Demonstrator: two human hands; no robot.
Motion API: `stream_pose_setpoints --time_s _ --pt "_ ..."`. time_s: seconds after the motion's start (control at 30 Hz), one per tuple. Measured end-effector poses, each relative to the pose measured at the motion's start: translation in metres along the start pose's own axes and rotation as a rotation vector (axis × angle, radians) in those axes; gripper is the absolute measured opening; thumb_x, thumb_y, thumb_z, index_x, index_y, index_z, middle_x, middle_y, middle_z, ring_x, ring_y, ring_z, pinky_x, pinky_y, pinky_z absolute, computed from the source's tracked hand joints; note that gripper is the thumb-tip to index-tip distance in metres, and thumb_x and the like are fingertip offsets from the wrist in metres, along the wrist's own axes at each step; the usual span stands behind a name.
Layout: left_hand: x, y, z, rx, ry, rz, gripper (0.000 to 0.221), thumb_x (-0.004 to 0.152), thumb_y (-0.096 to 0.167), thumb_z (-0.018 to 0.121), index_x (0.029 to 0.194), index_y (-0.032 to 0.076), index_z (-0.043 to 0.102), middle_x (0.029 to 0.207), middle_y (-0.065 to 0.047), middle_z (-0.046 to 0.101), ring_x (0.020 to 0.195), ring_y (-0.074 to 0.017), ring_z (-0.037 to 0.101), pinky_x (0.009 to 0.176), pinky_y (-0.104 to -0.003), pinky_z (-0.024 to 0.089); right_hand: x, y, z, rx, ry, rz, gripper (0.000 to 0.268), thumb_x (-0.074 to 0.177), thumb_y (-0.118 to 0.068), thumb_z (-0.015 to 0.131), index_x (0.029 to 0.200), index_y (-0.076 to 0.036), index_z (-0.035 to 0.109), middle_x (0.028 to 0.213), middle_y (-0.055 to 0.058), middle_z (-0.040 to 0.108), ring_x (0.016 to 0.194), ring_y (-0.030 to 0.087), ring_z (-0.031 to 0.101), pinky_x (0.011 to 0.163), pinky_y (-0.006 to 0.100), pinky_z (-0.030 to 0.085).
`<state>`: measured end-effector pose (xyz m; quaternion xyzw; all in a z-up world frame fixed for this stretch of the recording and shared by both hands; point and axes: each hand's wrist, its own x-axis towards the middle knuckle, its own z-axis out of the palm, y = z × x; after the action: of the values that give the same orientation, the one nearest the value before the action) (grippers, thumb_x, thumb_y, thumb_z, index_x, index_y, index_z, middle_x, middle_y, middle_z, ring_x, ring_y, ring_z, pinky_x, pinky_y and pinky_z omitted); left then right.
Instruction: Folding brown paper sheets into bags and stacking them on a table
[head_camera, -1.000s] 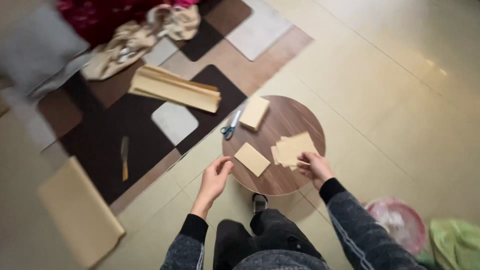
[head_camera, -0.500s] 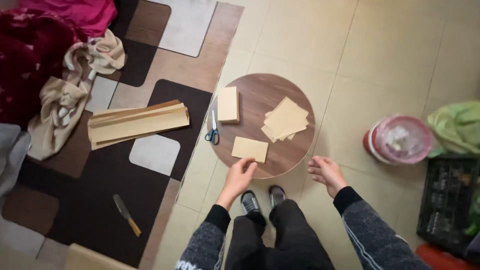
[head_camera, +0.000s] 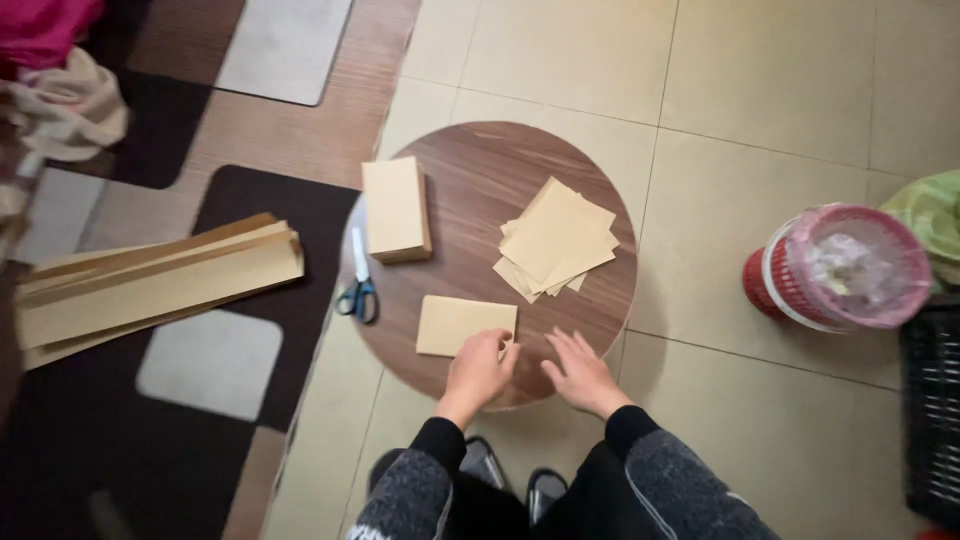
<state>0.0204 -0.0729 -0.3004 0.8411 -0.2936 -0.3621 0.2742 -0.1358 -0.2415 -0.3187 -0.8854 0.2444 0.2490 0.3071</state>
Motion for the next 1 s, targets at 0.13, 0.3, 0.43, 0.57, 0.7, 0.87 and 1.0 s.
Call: stream_pose_setpoints --time_s 0.13,0.3,0.43,0.57,0.7,0.87,1.0 --pt "0.040 -0.052 0.055 0.175 0.083 0.167 0.040 0.110 0.035 0.067 0.136 0.007 0.079 0.122 -0.019 0.079 0.124 -0.0449 0.075 0.103 -0.055 0.063 0.086 0.058 0.064 -0.124 0.179 -0.073 0.066 0.118 -0.036 0.054 0.176 -0.006 0.040 0.185 0.026 0.034 0.168 0.055 0.030 0.128 0.073 0.042" --pt "0.093 -0.093 0.102 0.193 0.385 0.389 0.022 0.109 0.031 0.068 0.123 0.016 0.078 0.110 -0.010 0.070 0.112 -0.0380 0.072 0.093 -0.050 0.062 0.137 0.091 0.115 -0.495 0.730 -0.030 0.051 0.109 -0.044 0.060 0.155 -0.023 0.063 0.158 0.004 0.060 0.148 0.029 0.056 0.105 0.046 0.060" --pt "0.107 -0.080 0.100 0.197 0.494 0.442 0.023 0.109 0.030 0.068 0.125 0.017 0.079 0.111 -0.006 0.072 0.110 -0.0335 0.073 0.092 -0.047 0.061 0.126 0.081 0.114 -0.492 0.782 -0.057 0.052 0.107 -0.041 0.064 0.155 -0.020 0.063 0.159 0.008 0.061 0.147 0.032 0.058 0.102 0.048 0.060" --pt "0.108 -0.071 0.081 0.196 0.454 0.397 0.033 0.107 0.033 0.069 0.131 0.013 0.079 0.116 -0.012 0.074 0.112 -0.0396 0.074 0.092 -0.054 0.062 0.125 0.092 0.117 -0.514 0.716 -0.098 0.062 0.104 -0.043 0.068 0.161 -0.020 0.059 0.165 0.010 0.058 0.148 0.035 0.059 0.102 0.050 0.062" --pt "0.142 -0.089 0.069 0.258 0.446 0.286 0.044 0.109 0.045 0.064 0.138 0.014 0.077 0.122 -0.015 0.076 0.118 -0.0420 0.075 0.096 -0.056 0.061 0.129 0.099 0.120 -0.579 0.727 -0.138 0.065 0.104 -0.047 0.065 0.162 -0.020 0.058 0.166 0.009 0.057 0.149 0.033 0.059 0.104 0.047 0.060" --pt "0.180 -0.076 0.081 0.276 0.418 0.200 0.050 0.107 0.047 0.066 0.142 0.013 0.077 0.130 -0.017 0.077 0.126 -0.0417 0.073 0.101 -0.056 0.061 0.117 0.099 0.122 -0.573 0.775 -0.181 0.065 0.105 -0.043 0.063 0.164 -0.016 0.059 0.170 0.012 0.056 0.154 0.036 0.055 0.112 0.048 0.053" --pt "0.233 -0.069 0.091 0.300 0.448 0.091 0.068 0.102 0.062 0.067 0.137 0.005 0.073 0.130 -0.020 0.073 0.128 -0.0409 0.069 0.100 -0.056 0.062 0.110 0.099 0.118 -0.503 0.769 -0.227 0.065 0.105 -0.043 0.066 0.162 -0.013 0.060 0.169 0.015 0.056 0.153 0.038 0.054 0.115 0.049 0.050"
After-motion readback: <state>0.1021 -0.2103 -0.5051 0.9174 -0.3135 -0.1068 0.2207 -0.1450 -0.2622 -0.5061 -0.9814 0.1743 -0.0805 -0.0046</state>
